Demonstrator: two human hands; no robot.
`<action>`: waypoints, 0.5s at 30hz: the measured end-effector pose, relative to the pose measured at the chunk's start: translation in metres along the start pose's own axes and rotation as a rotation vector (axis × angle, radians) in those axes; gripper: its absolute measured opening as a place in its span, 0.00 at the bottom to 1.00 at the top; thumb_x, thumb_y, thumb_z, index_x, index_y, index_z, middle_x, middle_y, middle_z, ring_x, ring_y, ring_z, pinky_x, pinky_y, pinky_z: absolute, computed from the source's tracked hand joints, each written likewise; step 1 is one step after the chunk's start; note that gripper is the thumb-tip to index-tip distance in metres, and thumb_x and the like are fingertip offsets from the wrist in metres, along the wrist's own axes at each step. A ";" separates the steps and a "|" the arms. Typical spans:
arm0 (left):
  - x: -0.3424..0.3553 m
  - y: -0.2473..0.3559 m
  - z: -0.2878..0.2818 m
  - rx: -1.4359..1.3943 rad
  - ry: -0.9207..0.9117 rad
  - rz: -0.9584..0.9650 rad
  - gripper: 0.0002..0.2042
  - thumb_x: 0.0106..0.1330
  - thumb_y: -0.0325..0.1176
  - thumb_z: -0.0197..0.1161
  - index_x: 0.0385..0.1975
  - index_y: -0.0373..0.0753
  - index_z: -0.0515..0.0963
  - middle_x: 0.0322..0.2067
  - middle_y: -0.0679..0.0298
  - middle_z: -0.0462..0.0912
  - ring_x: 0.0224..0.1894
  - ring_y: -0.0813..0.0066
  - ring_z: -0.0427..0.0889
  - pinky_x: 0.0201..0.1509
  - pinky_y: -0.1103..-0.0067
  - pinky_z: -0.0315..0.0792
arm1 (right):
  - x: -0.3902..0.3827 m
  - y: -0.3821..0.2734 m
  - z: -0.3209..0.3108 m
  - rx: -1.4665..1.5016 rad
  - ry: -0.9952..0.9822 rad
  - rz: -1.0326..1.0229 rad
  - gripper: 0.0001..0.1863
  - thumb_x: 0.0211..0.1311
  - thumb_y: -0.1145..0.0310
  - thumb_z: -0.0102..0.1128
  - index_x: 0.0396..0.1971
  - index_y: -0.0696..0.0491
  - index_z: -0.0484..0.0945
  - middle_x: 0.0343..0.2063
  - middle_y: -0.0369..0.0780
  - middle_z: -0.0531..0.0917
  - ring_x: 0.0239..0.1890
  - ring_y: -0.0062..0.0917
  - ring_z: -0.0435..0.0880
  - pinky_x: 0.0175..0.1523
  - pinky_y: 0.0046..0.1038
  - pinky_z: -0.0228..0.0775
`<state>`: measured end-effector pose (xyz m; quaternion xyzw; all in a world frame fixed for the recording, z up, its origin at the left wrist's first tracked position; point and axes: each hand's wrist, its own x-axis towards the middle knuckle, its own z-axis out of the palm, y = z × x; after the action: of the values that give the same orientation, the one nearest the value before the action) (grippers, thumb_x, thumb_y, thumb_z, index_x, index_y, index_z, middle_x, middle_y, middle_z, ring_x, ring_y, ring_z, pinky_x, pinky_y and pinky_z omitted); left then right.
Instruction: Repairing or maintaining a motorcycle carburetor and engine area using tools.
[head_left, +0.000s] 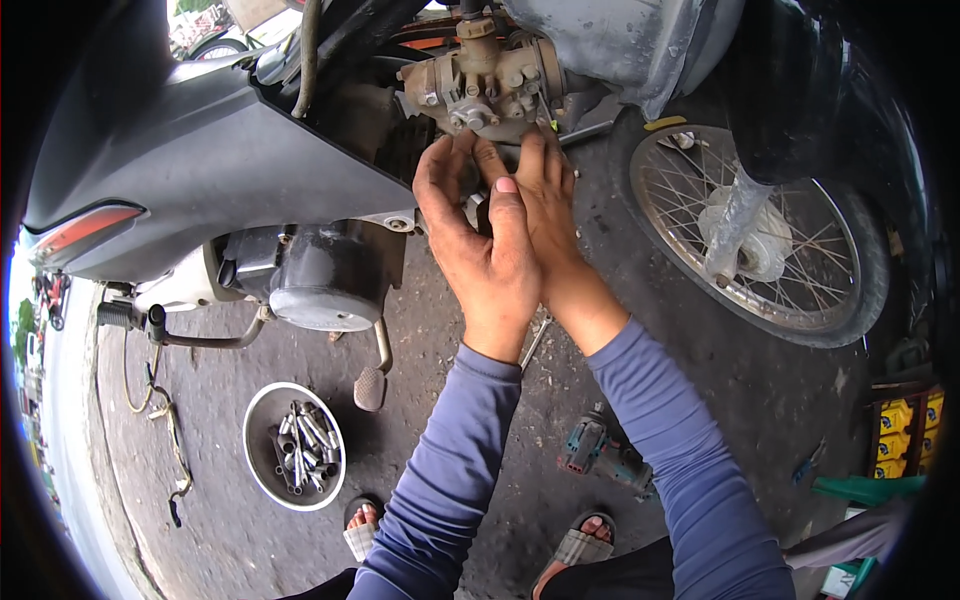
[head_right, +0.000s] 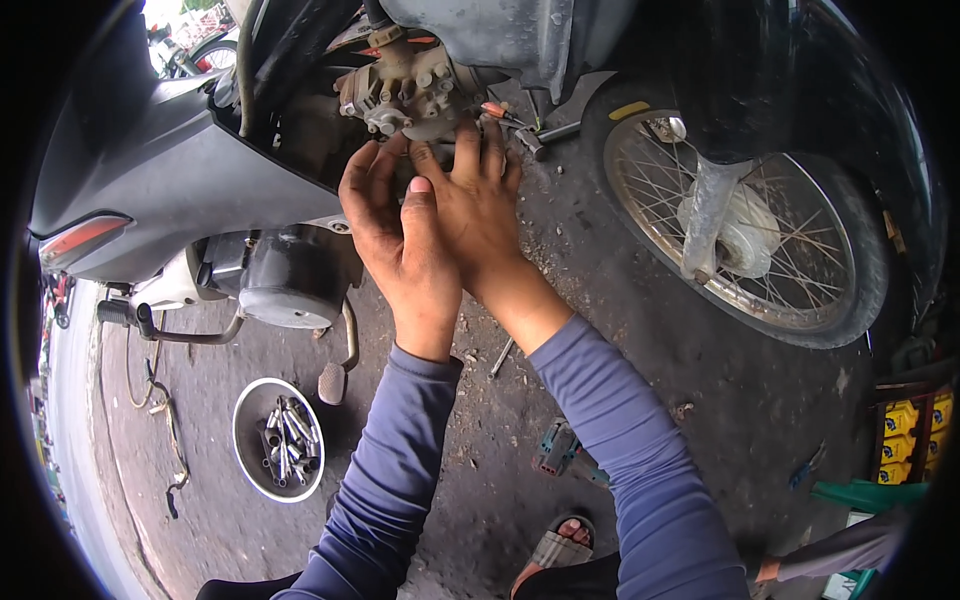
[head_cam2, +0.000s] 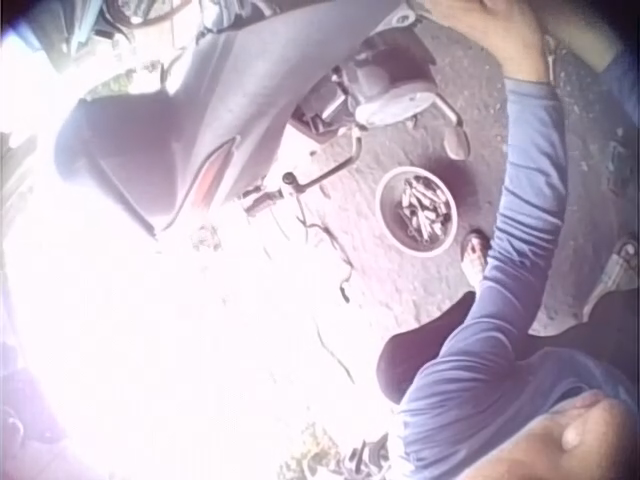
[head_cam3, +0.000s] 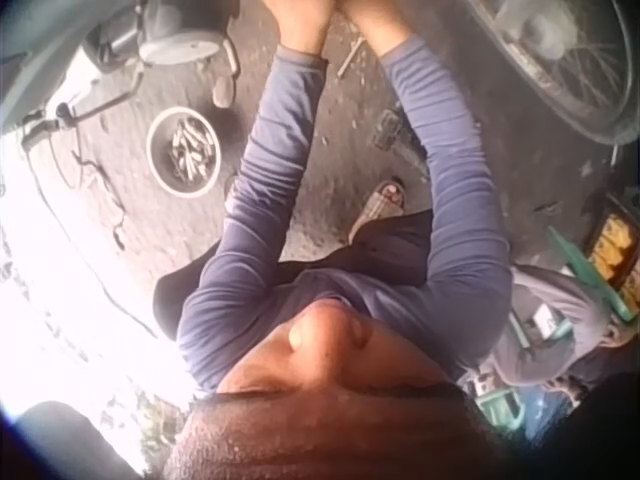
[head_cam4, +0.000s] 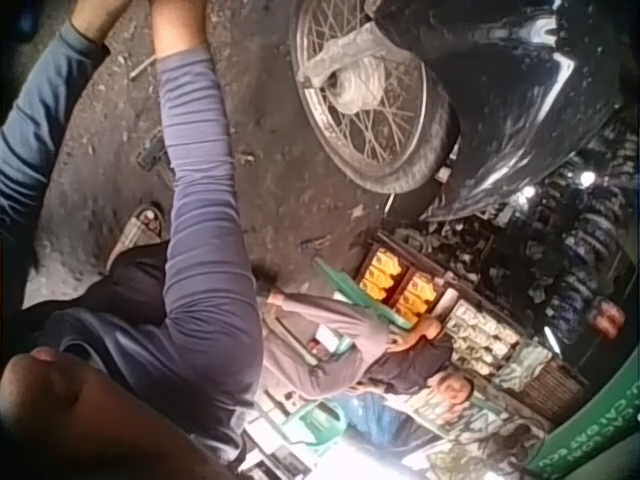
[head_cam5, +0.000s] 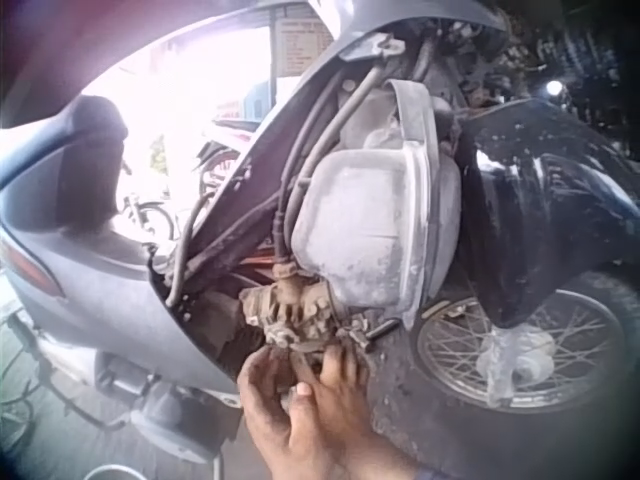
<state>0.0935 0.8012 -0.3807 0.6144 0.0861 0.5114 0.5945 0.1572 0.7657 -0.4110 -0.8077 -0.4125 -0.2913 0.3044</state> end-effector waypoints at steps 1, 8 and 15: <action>0.001 0.000 0.001 0.061 0.017 0.097 0.29 0.65 0.26 0.53 0.65 0.29 0.51 0.62 0.42 0.62 0.66 0.58 0.61 0.68 0.70 0.55 | 0.000 0.000 0.000 0.006 0.010 0.007 0.27 0.62 0.56 0.48 0.62 0.42 0.65 0.61 0.51 0.57 0.64 0.54 0.53 0.63 0.59 0.48; -0.004 -0.003 0.004 -0.075 -0.023 0.075 0.28 0.65 0.25 0.53 0.64 0.30 0.53 0.62 0.43 0.61 0.65 0.57 0.62 0.68 0.70 0.55 | 0.000 0.001 -0.002 0.092 -0.004 0.000 0.29 0.61 0.54 0.49 0.65 0.38 0.63 0.61 0.51 0.56 0.65 0.55 0.52 0.63 0.60 0.46; 0.005 -0.012 0.000 0.024 -0.048 0.124 0.26 0.64 0.24 0.51 0.62 0.30 0.55 0.60 0.41 0.63 0.65 0.51 0.64 0.67 0.65 0.57 | 0.002 -0.002 -0.003 0.026 -0.042 0.020 0.27 0.63 0.55 0.48 0.64 0.38 0.65 0.61 0.52 0.57 0.66 0.55 0.51 0.64 0.58 0.47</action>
<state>0.1014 0.8080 -0.3884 0.6378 0.0399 0.5312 0.5563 0.1559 0.7652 -0.4072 -0.8139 -0.4142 -0.2657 0.3089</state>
